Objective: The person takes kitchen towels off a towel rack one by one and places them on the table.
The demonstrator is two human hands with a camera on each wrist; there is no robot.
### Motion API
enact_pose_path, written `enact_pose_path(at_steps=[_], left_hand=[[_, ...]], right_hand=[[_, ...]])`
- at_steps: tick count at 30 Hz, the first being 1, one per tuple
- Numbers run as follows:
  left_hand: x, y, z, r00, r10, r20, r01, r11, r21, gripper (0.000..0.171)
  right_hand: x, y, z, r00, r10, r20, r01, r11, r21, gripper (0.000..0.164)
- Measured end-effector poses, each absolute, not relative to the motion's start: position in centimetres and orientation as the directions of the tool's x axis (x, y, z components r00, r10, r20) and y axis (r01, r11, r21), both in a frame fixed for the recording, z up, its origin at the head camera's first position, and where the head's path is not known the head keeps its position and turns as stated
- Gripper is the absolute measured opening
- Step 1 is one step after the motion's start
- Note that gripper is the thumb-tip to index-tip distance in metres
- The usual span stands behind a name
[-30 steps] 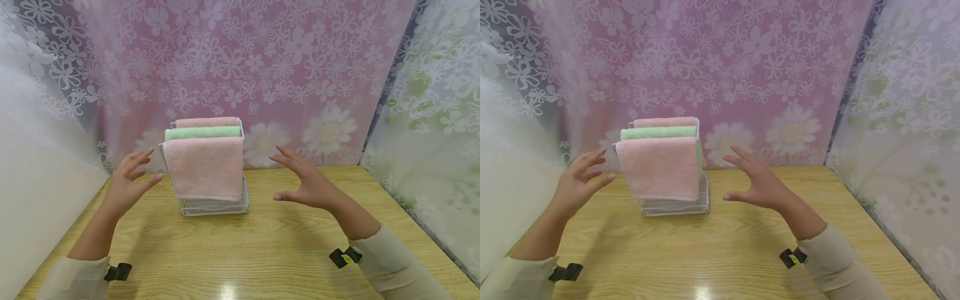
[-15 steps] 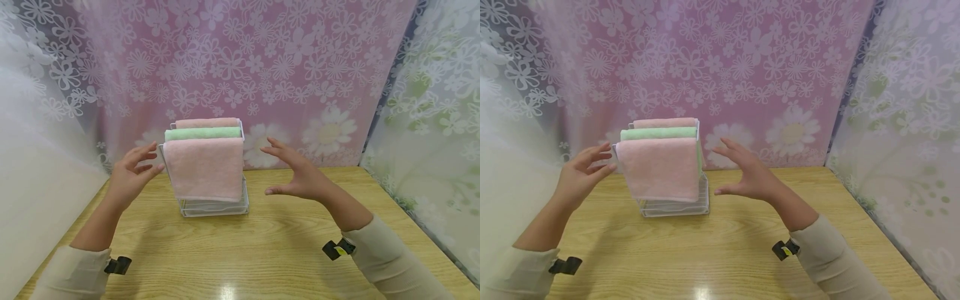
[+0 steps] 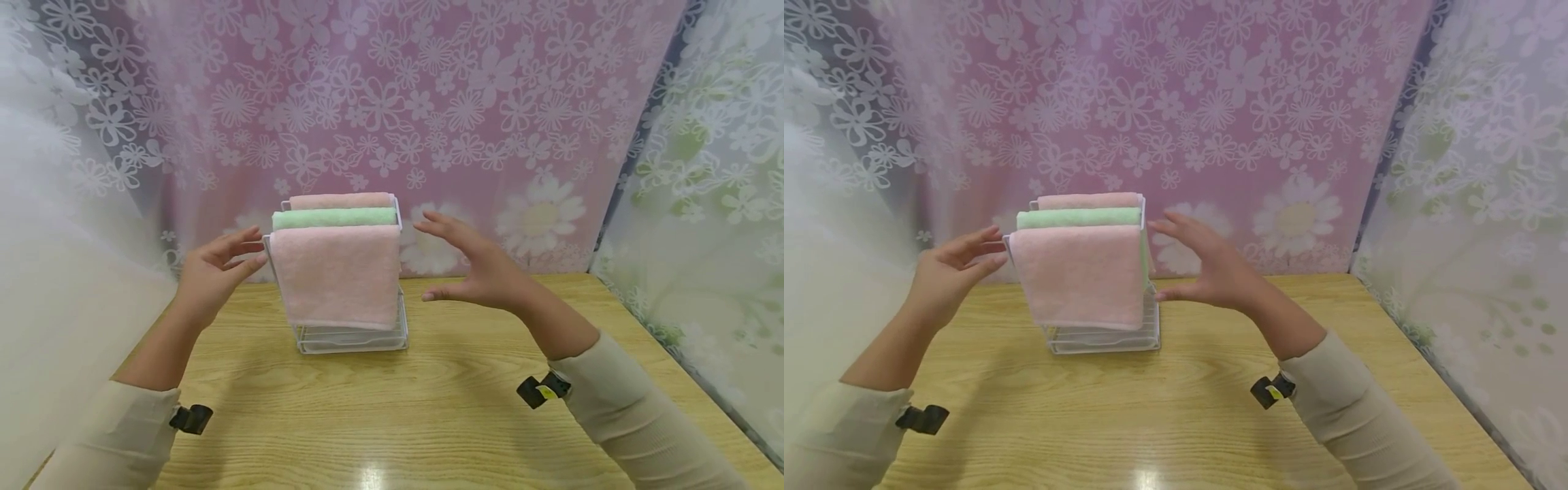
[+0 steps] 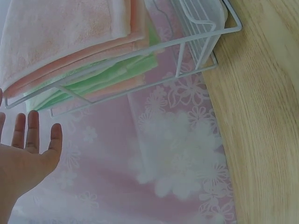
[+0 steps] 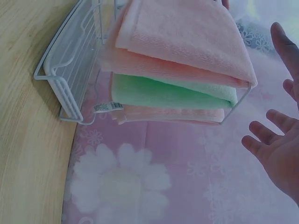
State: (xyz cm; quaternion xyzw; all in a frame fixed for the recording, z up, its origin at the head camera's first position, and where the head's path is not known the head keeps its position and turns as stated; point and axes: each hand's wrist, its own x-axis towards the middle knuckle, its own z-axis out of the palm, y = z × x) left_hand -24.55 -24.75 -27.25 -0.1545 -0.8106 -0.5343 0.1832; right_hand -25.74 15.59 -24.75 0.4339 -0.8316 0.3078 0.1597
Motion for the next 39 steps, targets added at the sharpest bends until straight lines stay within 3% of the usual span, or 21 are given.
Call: enact_pose_path(at_steps=[11,22,39], left_hand=[[-25.4,-24.8,-26.6,-0.915,0.044,0.401,0.394,0.319,0.862,0.04],[-26.0,-24.6,-25.9,-0.909,0.095,0.407,0.417,0.267,0.869,0.032],[-26.7,-25.1,-24.6,-0.923,0.152,0.355,0.384,0.279,0.88,0.026]], right_hand=[[-26.6,13.7,-23.4,-0.544,-0.618,0.568,-0.839,0.38,-0.39,0.09],[-27.4,12.3,-22.2,-0.544,-0.616,0.569,-0.839,0.403,-0.366,0.084],[-28.5,9.3,-20.7,-0.556,-0.636,0.536,-0.831,0.4,-0.387,0.068]])
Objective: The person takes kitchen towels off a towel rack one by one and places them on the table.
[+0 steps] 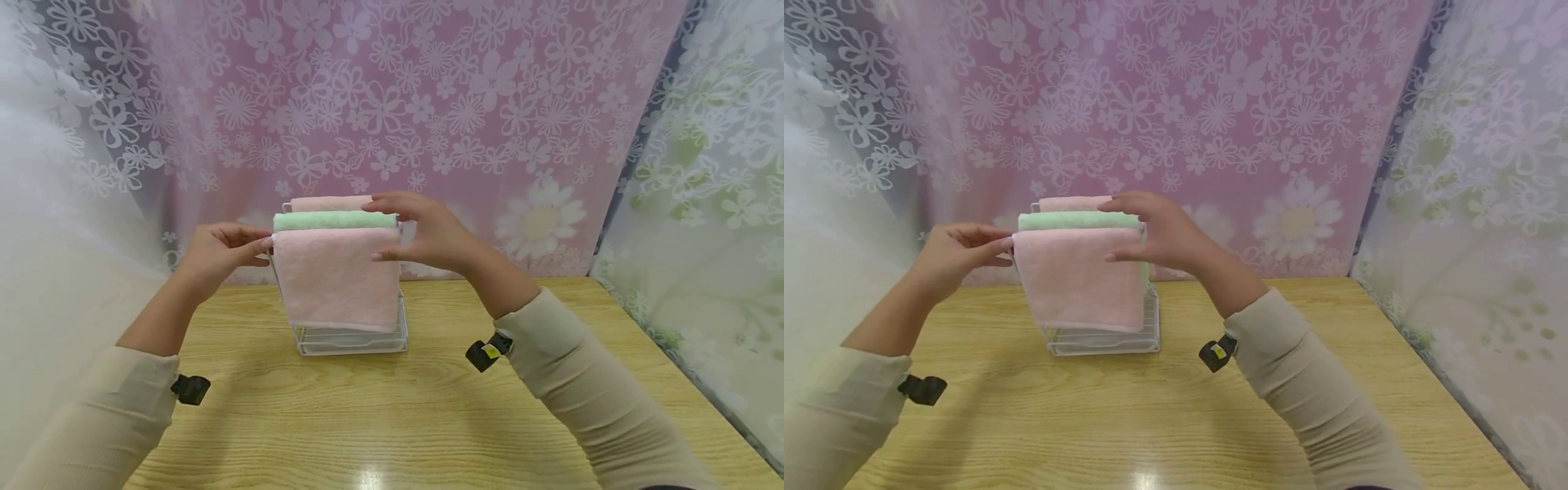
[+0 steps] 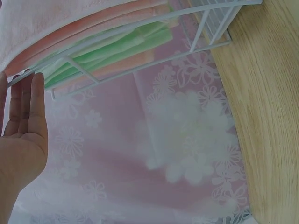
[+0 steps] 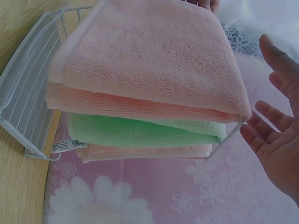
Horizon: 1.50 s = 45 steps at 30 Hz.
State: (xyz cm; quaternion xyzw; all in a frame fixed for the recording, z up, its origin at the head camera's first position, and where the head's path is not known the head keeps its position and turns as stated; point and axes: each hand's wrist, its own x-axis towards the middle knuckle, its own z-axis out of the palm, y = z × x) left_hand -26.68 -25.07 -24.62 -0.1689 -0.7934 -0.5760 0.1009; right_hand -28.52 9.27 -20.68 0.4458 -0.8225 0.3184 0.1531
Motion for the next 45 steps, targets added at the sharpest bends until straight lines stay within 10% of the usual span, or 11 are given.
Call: enact_pose_path(at_steps=[45], left_hand=[[-27.4,-25.3,-25.0,-0.904,0.238,0.356,0.379,0.058,0.924,0.006]], right_hand=[[-31.1,4.8,-20.3,-0.729,-0.588,0.352,-0.665,0.483,-0.57,0.027]])
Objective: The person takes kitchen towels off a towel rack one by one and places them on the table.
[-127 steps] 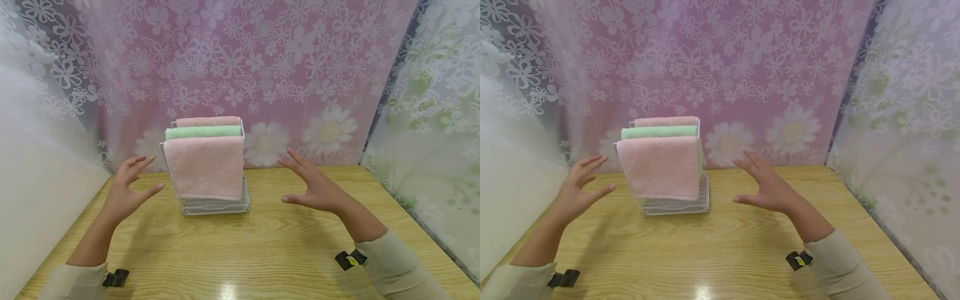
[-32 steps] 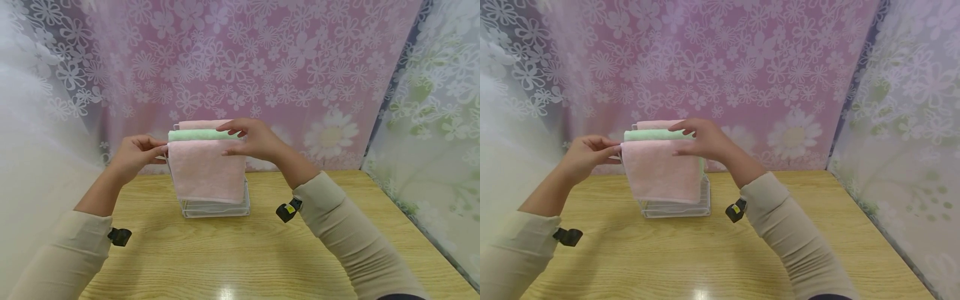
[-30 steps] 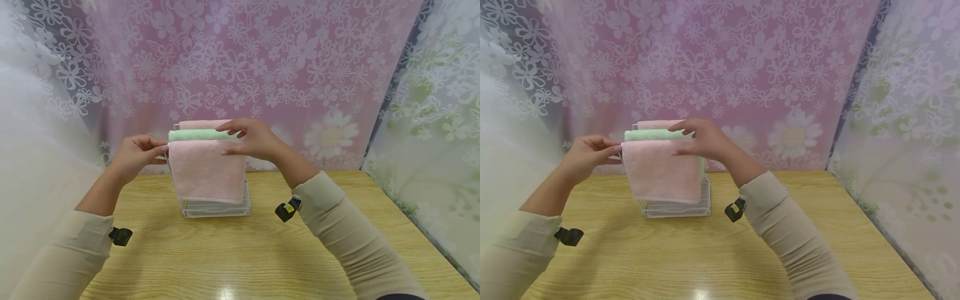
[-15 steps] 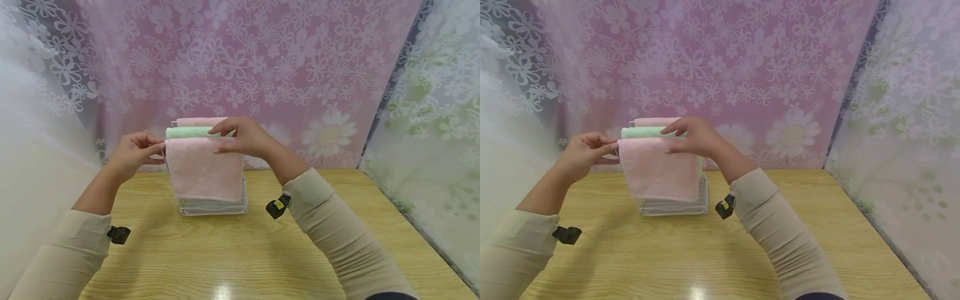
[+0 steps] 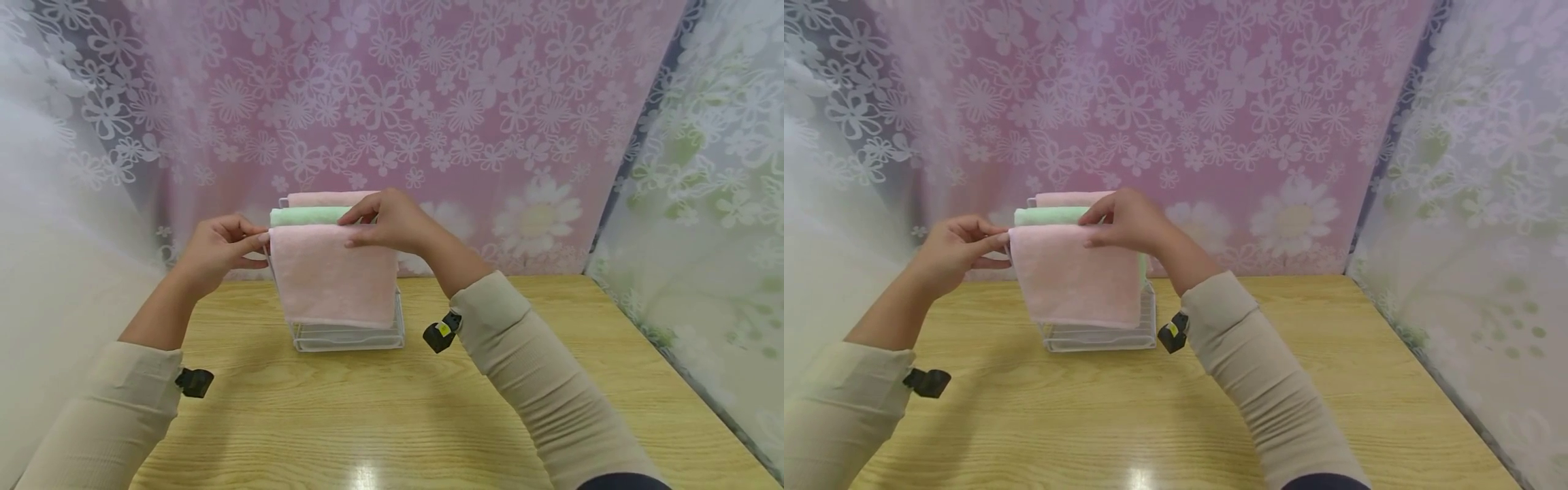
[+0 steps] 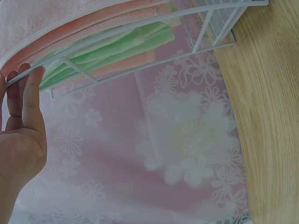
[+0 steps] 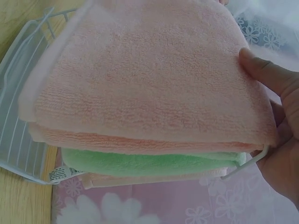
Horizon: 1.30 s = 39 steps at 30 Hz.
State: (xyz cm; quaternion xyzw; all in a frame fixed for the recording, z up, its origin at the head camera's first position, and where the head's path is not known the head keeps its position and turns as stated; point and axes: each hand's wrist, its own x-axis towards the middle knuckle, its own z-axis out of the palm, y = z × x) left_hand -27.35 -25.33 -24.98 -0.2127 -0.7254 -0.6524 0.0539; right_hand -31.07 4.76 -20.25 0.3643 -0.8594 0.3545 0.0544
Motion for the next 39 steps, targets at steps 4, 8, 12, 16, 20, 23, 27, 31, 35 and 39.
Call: enact_pose_path(at_steps=[4,8,12,16,20,23,27,31,35,39], left_hand=[[-27.39,-25.39,-24.99,-0.904,0.239,0.355,0.379,0.061,0.924,0.006],[-27.49,-25.37,-25.08,-0.901,0.243,0.36,0.384,0.057,0.922,0.006],[-27.61,-25.39,-25.19,-0.898,0.247,0.365,0.389,0.057,0.919,0.006],[-27.63,-25.41,-25.22,-0.896,0.251,0.366,0.39,0.053,0.919,0.006],[-27.55,-25.37,-25.16,-0.893,0.252,0.372,0.4,0.069,0.914,0.008],[-27.48,-25.3,-25.1,-0.891,0.251,0.378,0.407,0.075,0.91,0.009],[-27.46,-25.25,-25.1,-0.891,0.25,0.38,0.408,0.073,0.91,0.009],[-27.51,-25.24,-25.13,-0.892,0.242,0.381,0.413,0.097,0.906,0.01],[-27.58,-25.23,-25.19,-0.889,0.245,0.386,0.421,0.11,0.9,0.011],[-27.61,-25.21,-25.21,-0.885,0.252,0.392,0.425,0.095,0.9,0.012]], right_hand=[[-30.98,4.33,-20.12,-0.726,-0.599,0.338,-0.665,0.485,-0.568,0.027],[-30.84,4.17,-20.14,-0.735,-0.6,0.317,-0.648,0.482,-0.589,0.029],[-30.8,4.18,-20.26,-0.742,-0.596,0.309,-0.635,0.474,-0.61,0.028],[-30.86,4.27,-20.33,-0.741,-0.589,0.323,-0.631,0.448,-0.633,0.024],[-30.91,4.37,-20.36,-0.751,-0.565,0.342,-0.62,0.425,-0.659,0.021],[-30.91,4.43,-20.43,-0.763,-0.537,0.36,-0.61,0.415,-0.675,0.018],[-30.95,4.36,-20.64,-0.767,-0.504,0.397,-0.611,0.385,-0.692,0.016],[-31.01,4.33,-20.82,-0.77,-0.472,0.428,-0.61,0.353,-0.709,0.015],[-30.92,4.54,-20.67,-0.788,-0.433,0.437,-0.594,0.349,-0.725,0.015],[-30.78,4.85,-20.23,-0.784,-0.414,0.463,-0.605,0.34,-0.72,0.014]])
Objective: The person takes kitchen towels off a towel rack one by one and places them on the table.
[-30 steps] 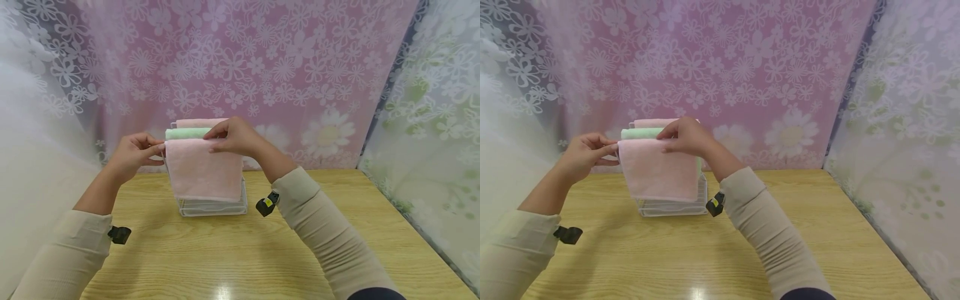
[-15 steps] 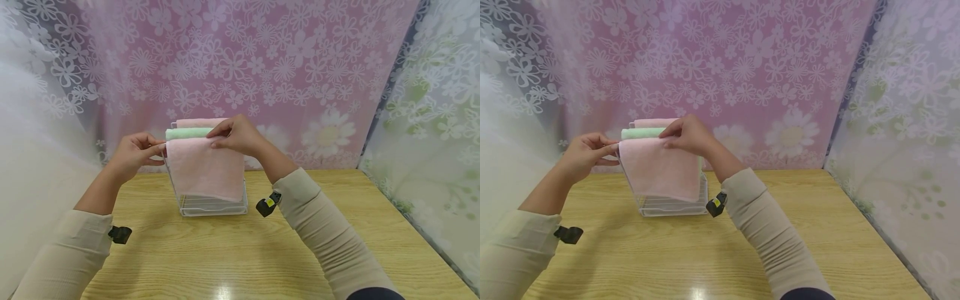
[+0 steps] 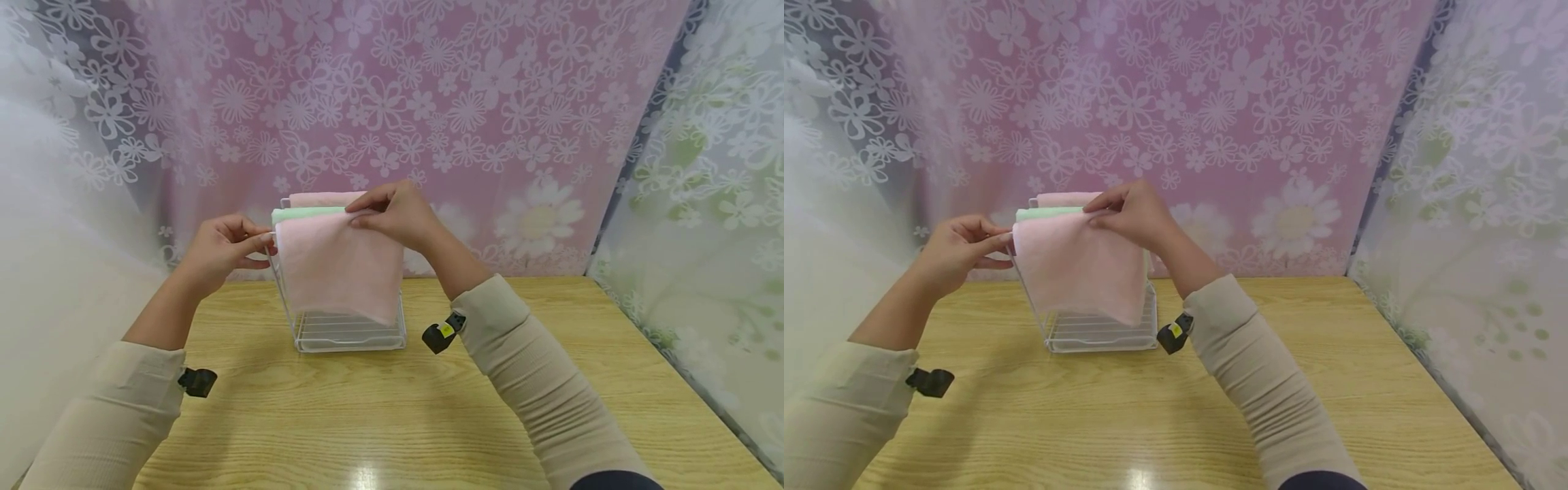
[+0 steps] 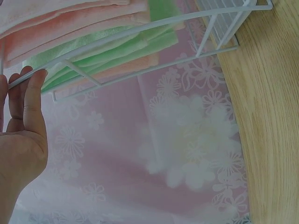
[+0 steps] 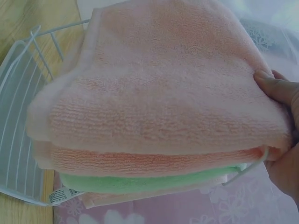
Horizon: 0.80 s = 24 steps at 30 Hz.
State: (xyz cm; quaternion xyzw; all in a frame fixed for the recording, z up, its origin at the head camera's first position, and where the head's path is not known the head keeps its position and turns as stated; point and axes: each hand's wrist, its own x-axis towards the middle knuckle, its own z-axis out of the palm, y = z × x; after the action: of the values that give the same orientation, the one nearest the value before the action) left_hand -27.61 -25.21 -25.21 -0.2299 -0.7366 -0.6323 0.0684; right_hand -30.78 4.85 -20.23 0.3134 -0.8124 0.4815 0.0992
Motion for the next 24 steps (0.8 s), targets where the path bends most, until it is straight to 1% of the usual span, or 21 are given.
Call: enact_pose_path(at_steps=[11,16,24], left_hand=[[-27.5,-25.1,-25.1,-0.882,0.25,0.399,0.433,0.096,0.896,0.012],[-27.5,-25.1,-25.1,-0.881,0.247,0.404,0.438,0.103,0.893,0.011],[-27.5,-25.0,-25.0,-0.89,0.233,0.391,0.422,0.099,0.901,0.013]], right_hand=[[-30.6,5.8,-19.1,-0.763,-0.407,0.502,-0.641,0.373,-0.671,0.016],[-30.4,6.2,-18.7,-0.743,-0.403,0.535,-0.665,0.35,-0.66,0.016],[-30.1,6.6,-18.7,-0.74,-0.374,0.559,-0.671,0.347,-0.655,0.015]])
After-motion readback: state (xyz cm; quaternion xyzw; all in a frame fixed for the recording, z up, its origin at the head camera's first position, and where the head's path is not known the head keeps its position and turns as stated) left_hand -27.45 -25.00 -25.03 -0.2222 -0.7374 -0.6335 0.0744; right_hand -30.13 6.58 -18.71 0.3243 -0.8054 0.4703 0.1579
